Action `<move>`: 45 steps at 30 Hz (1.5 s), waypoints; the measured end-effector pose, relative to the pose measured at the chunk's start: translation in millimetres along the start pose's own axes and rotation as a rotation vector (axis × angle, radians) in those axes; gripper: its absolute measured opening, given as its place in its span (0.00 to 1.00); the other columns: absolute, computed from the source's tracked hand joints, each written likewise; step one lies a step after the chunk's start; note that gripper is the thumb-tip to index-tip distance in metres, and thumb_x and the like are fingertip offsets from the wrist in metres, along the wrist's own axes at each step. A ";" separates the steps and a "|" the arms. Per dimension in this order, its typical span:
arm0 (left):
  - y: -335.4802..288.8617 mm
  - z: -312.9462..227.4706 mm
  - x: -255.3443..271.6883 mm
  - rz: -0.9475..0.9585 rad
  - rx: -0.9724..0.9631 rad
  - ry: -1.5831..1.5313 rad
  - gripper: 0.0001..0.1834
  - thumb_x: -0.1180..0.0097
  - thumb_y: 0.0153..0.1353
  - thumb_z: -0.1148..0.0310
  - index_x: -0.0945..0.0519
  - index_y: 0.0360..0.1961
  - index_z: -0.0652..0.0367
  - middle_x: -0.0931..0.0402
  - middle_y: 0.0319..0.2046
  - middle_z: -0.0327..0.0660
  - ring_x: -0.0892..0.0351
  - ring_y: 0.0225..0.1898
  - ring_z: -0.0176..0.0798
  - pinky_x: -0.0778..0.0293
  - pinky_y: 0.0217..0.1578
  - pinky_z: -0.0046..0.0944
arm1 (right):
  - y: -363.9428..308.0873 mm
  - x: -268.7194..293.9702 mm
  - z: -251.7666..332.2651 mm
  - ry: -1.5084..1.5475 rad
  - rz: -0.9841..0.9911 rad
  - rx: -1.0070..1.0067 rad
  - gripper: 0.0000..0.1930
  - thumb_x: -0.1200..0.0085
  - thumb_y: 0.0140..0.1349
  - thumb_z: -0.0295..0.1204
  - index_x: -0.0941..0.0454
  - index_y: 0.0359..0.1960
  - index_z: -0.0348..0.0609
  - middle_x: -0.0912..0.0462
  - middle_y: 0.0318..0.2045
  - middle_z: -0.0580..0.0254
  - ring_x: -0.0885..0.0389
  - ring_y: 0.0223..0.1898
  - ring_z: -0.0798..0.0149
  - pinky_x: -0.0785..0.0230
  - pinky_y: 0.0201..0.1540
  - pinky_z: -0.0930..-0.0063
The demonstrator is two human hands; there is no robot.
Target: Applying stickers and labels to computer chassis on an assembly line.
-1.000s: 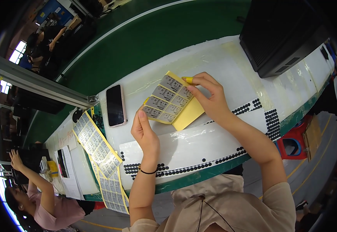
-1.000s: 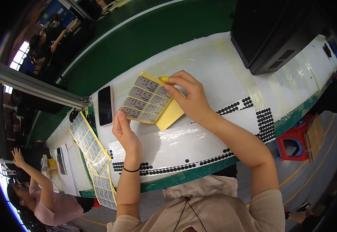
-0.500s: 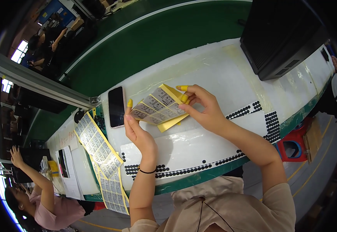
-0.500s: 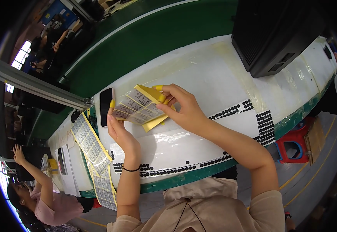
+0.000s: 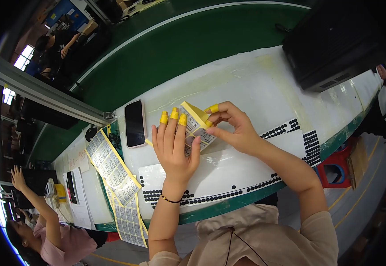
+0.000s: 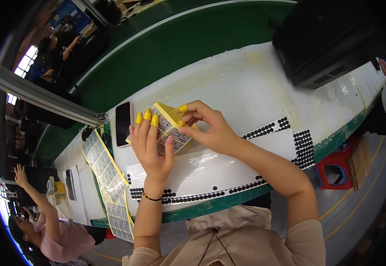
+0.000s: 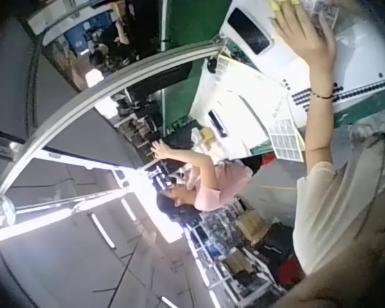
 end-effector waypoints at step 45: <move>-11.1 11.4 -23.8 0.091 0.241 -0.476 0.10 0.43 0.59 0.74 0.21 0.41 0.68 0.20 0.38 0.52 0.20 0.42 0.55 0.28 0.52 0.50 | 2.6 5.6 17.7 -0.229 -0.021 0.190 0.06 0.37 0.52 0.22 0.20 0.31 0.38 0.24 0.37 0.61 0.27 0.41 0.66 0.35 0.46 0.74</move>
Point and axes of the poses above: each hand's wrist, its own y-axis towards the middle knuckle, its own x-axis out of the back of the hand, z = x × y, the point moved 9 cm from there along y, towards the middle knuckle
